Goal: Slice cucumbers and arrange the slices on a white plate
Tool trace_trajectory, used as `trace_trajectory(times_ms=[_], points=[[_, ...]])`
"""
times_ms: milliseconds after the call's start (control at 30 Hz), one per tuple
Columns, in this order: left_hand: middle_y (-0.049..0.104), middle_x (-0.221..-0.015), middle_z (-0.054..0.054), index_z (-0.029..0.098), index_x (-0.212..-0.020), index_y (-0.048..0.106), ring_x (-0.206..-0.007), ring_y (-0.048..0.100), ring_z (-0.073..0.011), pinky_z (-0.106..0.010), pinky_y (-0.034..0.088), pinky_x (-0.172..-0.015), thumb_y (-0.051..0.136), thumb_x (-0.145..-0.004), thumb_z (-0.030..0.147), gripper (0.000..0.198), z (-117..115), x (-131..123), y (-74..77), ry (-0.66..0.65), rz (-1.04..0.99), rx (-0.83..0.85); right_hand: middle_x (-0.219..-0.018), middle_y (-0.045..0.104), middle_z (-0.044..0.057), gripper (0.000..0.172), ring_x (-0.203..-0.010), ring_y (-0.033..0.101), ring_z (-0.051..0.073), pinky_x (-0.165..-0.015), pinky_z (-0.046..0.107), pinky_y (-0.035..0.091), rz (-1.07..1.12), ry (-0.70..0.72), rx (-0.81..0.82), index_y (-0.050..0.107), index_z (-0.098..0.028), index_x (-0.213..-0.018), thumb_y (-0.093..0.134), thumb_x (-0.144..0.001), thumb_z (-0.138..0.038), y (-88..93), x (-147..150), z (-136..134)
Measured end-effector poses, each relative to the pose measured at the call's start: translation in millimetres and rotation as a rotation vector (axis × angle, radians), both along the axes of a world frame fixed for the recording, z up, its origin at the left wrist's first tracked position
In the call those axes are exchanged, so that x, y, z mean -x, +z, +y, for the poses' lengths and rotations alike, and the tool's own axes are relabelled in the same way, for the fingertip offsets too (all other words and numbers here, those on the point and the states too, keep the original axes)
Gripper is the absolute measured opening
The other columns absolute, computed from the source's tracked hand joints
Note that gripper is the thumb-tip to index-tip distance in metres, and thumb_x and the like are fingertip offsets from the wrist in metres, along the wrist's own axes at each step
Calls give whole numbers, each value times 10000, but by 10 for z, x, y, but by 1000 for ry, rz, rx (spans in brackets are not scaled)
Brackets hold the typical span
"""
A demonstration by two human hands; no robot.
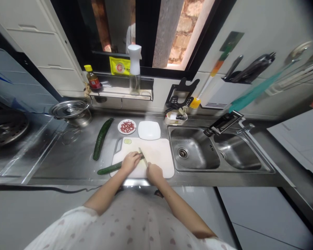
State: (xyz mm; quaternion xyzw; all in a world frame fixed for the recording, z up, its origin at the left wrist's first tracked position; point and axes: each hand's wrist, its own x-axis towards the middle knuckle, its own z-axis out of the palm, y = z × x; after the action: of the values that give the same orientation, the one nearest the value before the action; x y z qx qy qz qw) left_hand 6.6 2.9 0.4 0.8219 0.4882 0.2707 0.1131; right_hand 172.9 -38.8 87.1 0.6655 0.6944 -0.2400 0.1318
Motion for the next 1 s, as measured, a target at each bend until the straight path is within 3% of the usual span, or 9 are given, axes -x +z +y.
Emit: trace_trajectory(times_ms=[233, 767, 1000], points=[[622, -995, -61, 244, -1073, 669, -926, 559, -179, -320, 473, -832, 493, -910, 255, 241, -8, -6, -18, 6, -14, -5, -1004, 671, 155, 297, -971, 643, 237, -774, 311, 462, -15, 1, 11, 568, -132, -1126, 367, -907, -150, 9, -53, -95], [620, -1019, -64, 244, -1070, 671, -934, 553, -180, -317, 470, -836, 491, -910, 259, 242, 0, 2, -24, 1, -9, 4, -1012, 681, 160, 345, -999, 639, 216, -789, 282, 455, 46, 14, -87, 587, -117, -1144, 338, -907, -127, -97, 168, 308], [624, -1018, -63, 237, -1049, 673, -946, 550, -181, -316, 465, -844, 499, -910, 264, 225, -4, -1, -7, 0, -2, 11, -992, 687, 155, 330, -987, 642, 220, -789, 297, 458, 81, 2, -110, 583, -129, -1133, 341, -909, -148, -192, 202, 365]])
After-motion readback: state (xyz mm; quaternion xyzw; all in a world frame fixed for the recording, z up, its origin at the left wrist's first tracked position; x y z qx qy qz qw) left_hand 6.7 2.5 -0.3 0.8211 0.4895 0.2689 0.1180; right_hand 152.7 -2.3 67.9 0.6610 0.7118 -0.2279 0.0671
